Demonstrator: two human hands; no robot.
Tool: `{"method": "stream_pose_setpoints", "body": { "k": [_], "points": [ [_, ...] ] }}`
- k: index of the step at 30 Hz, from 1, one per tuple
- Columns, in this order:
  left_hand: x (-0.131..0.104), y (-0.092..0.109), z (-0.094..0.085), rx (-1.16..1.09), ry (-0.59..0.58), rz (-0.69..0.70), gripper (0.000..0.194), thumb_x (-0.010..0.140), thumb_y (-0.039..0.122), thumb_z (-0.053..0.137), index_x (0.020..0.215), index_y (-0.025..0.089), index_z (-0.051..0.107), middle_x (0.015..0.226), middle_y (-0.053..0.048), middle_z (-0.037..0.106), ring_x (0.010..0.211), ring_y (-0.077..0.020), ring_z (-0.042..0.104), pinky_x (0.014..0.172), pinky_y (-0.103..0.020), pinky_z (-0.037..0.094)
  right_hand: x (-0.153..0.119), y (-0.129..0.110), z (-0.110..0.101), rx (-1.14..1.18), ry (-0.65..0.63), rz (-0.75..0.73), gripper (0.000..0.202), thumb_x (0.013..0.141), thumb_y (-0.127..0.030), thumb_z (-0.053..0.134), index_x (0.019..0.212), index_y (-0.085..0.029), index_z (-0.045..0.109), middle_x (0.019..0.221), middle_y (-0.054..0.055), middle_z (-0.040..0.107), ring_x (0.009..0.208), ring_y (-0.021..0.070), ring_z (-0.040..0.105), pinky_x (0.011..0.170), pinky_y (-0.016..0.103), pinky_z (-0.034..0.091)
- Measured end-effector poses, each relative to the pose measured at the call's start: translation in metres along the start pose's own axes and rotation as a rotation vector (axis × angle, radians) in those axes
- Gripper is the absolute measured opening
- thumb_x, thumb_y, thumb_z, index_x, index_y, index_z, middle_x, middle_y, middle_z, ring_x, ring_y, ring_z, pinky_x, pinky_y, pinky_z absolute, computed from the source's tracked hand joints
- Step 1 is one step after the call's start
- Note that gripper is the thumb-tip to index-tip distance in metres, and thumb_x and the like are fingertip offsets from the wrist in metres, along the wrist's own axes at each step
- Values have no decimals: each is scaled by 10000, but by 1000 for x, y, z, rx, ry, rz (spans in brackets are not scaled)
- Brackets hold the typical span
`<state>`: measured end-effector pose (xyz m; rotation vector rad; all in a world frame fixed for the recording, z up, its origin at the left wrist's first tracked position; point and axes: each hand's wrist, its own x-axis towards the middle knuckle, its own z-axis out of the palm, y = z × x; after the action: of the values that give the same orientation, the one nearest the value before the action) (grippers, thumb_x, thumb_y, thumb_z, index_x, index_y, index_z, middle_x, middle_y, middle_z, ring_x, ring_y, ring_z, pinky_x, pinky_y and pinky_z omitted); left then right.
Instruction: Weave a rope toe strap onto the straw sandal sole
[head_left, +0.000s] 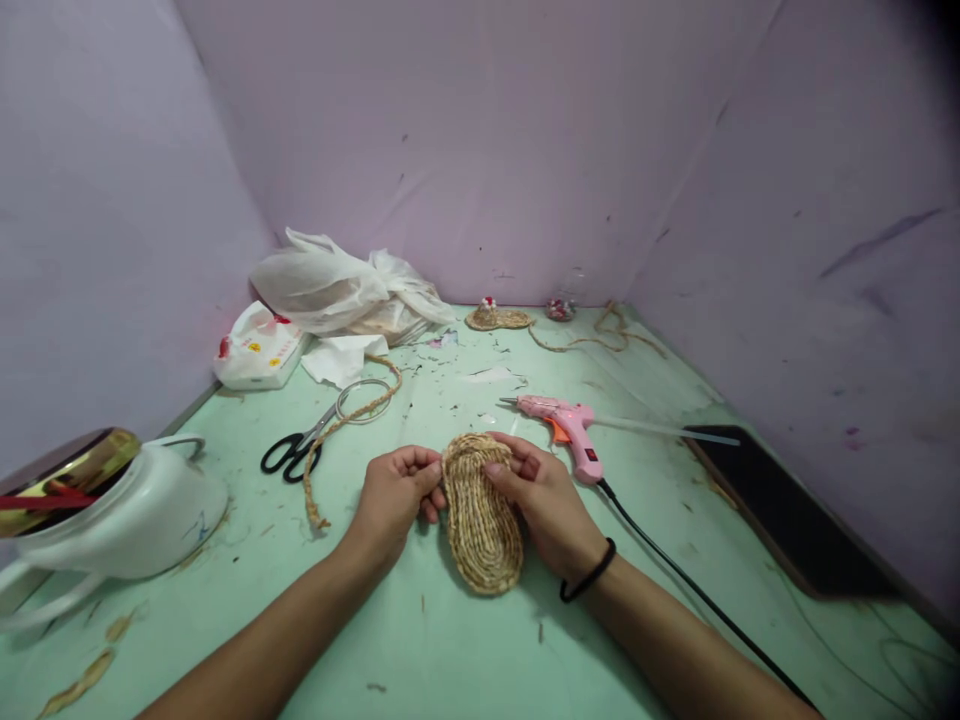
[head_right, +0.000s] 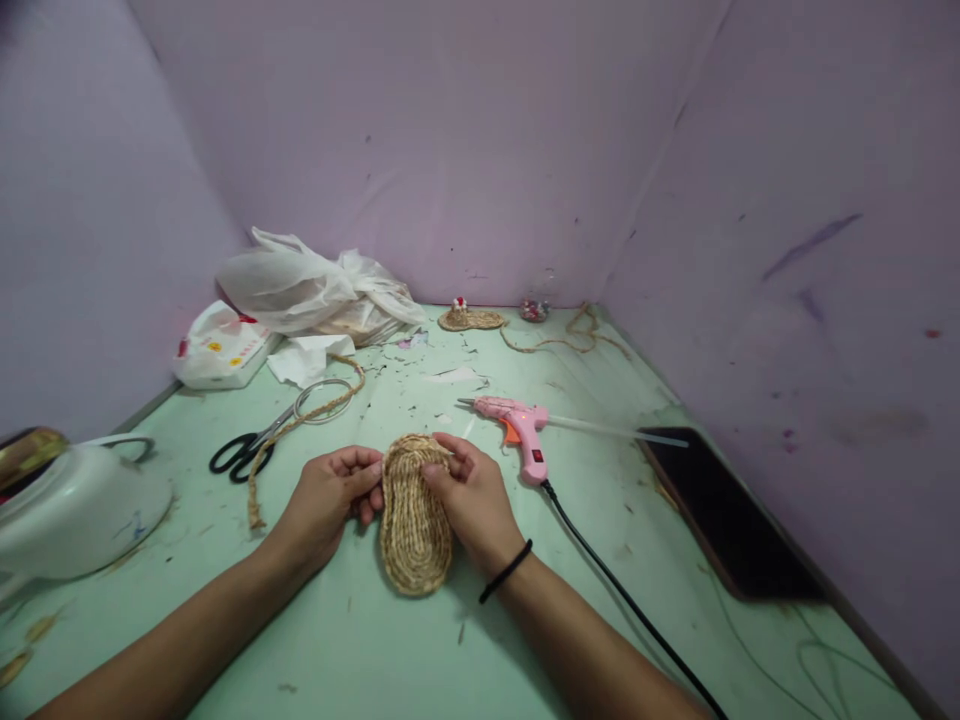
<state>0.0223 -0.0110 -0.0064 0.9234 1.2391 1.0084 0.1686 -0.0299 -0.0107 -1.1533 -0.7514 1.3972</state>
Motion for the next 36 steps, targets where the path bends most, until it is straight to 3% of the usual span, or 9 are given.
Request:
{"method": "stream_pose_setpoints", "body": {
  "k": [4,8,12,16,19,25,32,36],
  "points": [
    [3,0,0,-17,31,-5,101,602,191,631,630,117,567,374,22,544,289,-60,438,319,-155,324,2,2,-2,4,-2,-34,440,593,-244,708,1005,-127,608,658,2,661,653,161,619,658,304,475],
    [2,-2,1,-22,48,-5,109,585,188,645,631,110,585,382,11,557,294,-74,460,329,-176,362,4,10,0,25,27,-40,355,619,-260,676,948,-128,657,762,54,707,762,215,645,676,326,494],
    [1,-1,3,-26,57,4,83,568,157,631,618,107,587,378,12,554,297,-74,464,331,-175,371,4,15,0,-74,5,-93,301,676,-256,634,948,-136,677,814,53,723,768,213,651,713,335,496],
    [-1,2,4,-21,68,4,99,572,125,606,664,86,605,401,11,554,300,-71,454,313,-171,356,2,12,1,-142,91,-119,355,652,-259,660,978,-119,659,921,88,719,862,238,647,796,367,484],
    [-2,3,3,-24,120,35,254,564,92,601,818,91,602,579,-10,630,351,-69,490,320,-172,371,1,9,3,-141,177,-122,417,629,-258,673,1017,-109,636,938,100,717,873,243,651,807,374,490],
    [-2,1,0,73,91,93,168,622,174,625,753,74,657,444,20,557,359,-75,477,383,-192,392,-2,9,6,-149,190,-98,438,623,-276,680,1033,-131,635,810,65,734,784,242,672,725,367,527],
    [-1,-2,1,46,98,104,208,589,149,654,781,71,663,532,-5,609,396,-75,508,419,-194,409,-5,6,9,-96,219,-77,408,596,-254,689,981,-125,641,894,81,727,866,252,658,801,387,507],
    [-6,-1,1,55,115,106,309,605,238,685,873,111,599,585,14,593,345,-70,470,336,-190,367,-4,4,8,-67,228,-115,394,624,-273,678,987,-136,610,849,76,719,830,234,657,762,365,512]
  ]
}}
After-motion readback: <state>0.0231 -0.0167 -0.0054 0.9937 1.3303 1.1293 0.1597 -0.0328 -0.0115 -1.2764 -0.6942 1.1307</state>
